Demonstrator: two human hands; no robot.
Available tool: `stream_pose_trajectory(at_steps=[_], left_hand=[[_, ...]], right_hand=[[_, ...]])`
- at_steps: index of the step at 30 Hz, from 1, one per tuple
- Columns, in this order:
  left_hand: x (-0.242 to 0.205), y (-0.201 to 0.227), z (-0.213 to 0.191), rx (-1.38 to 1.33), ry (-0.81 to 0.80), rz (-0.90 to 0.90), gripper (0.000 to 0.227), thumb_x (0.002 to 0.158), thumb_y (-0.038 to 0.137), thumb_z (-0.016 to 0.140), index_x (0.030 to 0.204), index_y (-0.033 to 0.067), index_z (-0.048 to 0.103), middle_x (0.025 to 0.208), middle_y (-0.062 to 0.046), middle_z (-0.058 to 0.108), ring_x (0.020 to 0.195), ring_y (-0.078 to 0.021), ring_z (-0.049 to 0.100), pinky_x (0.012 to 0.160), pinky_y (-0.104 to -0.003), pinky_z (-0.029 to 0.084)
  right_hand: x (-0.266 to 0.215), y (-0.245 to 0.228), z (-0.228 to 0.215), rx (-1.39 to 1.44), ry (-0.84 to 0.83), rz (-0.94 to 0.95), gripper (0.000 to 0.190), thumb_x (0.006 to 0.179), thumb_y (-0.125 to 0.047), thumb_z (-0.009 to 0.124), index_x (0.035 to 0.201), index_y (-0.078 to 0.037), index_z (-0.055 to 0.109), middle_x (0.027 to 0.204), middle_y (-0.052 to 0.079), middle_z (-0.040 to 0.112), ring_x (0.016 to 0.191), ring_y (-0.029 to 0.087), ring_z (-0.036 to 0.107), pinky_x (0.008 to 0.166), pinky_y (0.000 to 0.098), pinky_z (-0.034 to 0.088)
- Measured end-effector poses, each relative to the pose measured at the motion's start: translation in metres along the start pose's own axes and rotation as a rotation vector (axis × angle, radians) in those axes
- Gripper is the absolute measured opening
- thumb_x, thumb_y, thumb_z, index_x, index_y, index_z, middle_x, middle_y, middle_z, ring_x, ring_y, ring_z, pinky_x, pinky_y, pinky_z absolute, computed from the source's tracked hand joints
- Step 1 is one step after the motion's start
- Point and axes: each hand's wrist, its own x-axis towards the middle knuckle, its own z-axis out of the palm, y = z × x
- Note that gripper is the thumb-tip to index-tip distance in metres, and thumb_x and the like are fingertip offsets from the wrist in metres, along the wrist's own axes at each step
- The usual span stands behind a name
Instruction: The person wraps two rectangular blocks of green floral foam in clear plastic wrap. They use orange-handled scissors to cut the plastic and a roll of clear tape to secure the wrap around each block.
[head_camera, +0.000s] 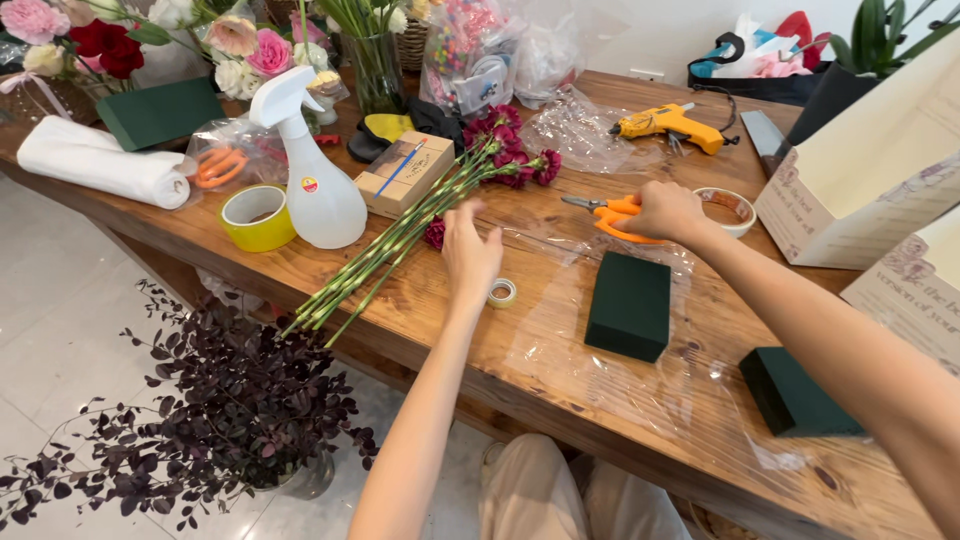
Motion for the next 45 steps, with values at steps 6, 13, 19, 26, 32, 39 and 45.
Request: stream_pose_trajectory(at_steps=[6, 13, 19, 26, 32, 39, 45], left_hand=[[-0.040, -0.010, -0.028, 0.278, -0.476, 0.198, 0.052, 0.073, 0.026, 0.085, 0.121, 0.0235, 0.067, 0.115, -0.005, 0.065, 0.120, -0.0298, 0.057, 0.105, -0.058, 0.041], [-0.078, 0.029, -0.044, -0.751, -0.399, -0.015, 0.060, 0.073, 0.010, 0.087, 0.125, 0.0109, 0.058, 0.121, -0.007, 0.071, 0.109, -0.0126, 0.066, 0.094, -0.025, 0.051], [-0.155, 0.112, -0.021, -1.140, -0.489, -0.047, 0.027, 0.077, 0.002, 0.083, 0.092, 0.0020, 0.061, 0.118, -0.020, 0.069, 0.099, -0.0223, 0.072, 0.082, -0.031, 0.061], [-0.232, 0.193, -0.014, -1.012, -0.523, 0.231, 0.027, 0.085, 0.003, 0.076, 0.110, 0.0026, 0.069, 0.109, -0.012, 0.073, 0.097, -0.0201, 0.073, 0.082, -0.032, 0.063], [-0.254, 0.223, -0.017, -0.708, -0.603, 0.535, 0.025, 0.089, 0.007, 0.073, 0.114, 0.0118, 0.073, 0.093, -0.006, 0.076, 0.085, -0.0170, 0.076, 0.077, -0.029, 0.063], [-0.272, 0.237, -0.006, -0.617, -0.582, 0.615, 0.018, 0.089, 0.007, 0.072, 0.106, 0.0126, 0.072, 0.087, -0.005, 0.077, 0.083, -0.0186, 0.077, 0.075, -0.030, 0.062], [-0.278, 0.248, -0.004, -0.574, -0.650, 0.635, 0.016, 0.089, 0.004, 0.071, 0.104, 0.0092, 0.067, 0.084, -0.010, 0.077, 0.082, -0.0222, 0.077, 0.076, -0.033, 0.062]], right_hand=[[0.058, 0.025, 0.057, 0.080, 0.001, -0.049, 0.070, 0.065, -0.055, 0.084, 0.129, -0.027, 0.070, 0.121, 0.014, 0.071, 0.117, 0.034, 0.067, 0.098, 0.0445, 0.053], [-0.088, -0.014, -0.057, 0.584, 0.118, -0.566, 0.035, 0.092, -0.019, 0.067, 0.125, -0.008, 0.067, 0.101, 0.018, 0.075, 0.096, 0.037, 0.072, 0.088, 0.0481, 0.053], [-0.252, -0.011, -0.116, 0.796, 0.011, -0.838, 0.039, 0.090, -0.016, 0.067, 0.128, -0.006, 0.064, 0.079, 0.010, 0.074, 0.072, 0.021, 0.074, 0.074, 0.0380, 0.061], [-0.314, 0.076, -0.068, 0.825, 0.310, -0.544, 0.027, 0.091, -0.019, 0.066, 0.117, -0.012, 0.072, 0.064, -0.003, 0.074, 0.064, 0.016, 0.074, 0.074, 0.0306, 0.057], [-0.358, 0.099, -0.066, 0.847, 0.409, -0.463, 0.021, 0.094, -0.016, 0.063, 0.113, -0.010, 0.071, 0.061, -0.004, 0.074, 0.061, 0.012, 0.069, 0.074, 0.0235, 0.053], [-0.378, 0.127, -0.058, 0.699, 0.620, -0.406, 0.018, 0.092, -0.011, 0.067, 0.110, -0.009, 0.072, 0.063, -0.002, 0.071, 0.063, 0.020, 0.069, 0.072, 0.0308, 0.055], [-0.387, 0.136, -0.057, 0.612, 0.682, -0.437, 0.019, 0.091, -0.010, 0.068, 0.109, -0.009, 0.073, 0.066, 0.001, 0.069, 0.065, 0.023, 0.069, 0.071, 0.0332, 0.056]])
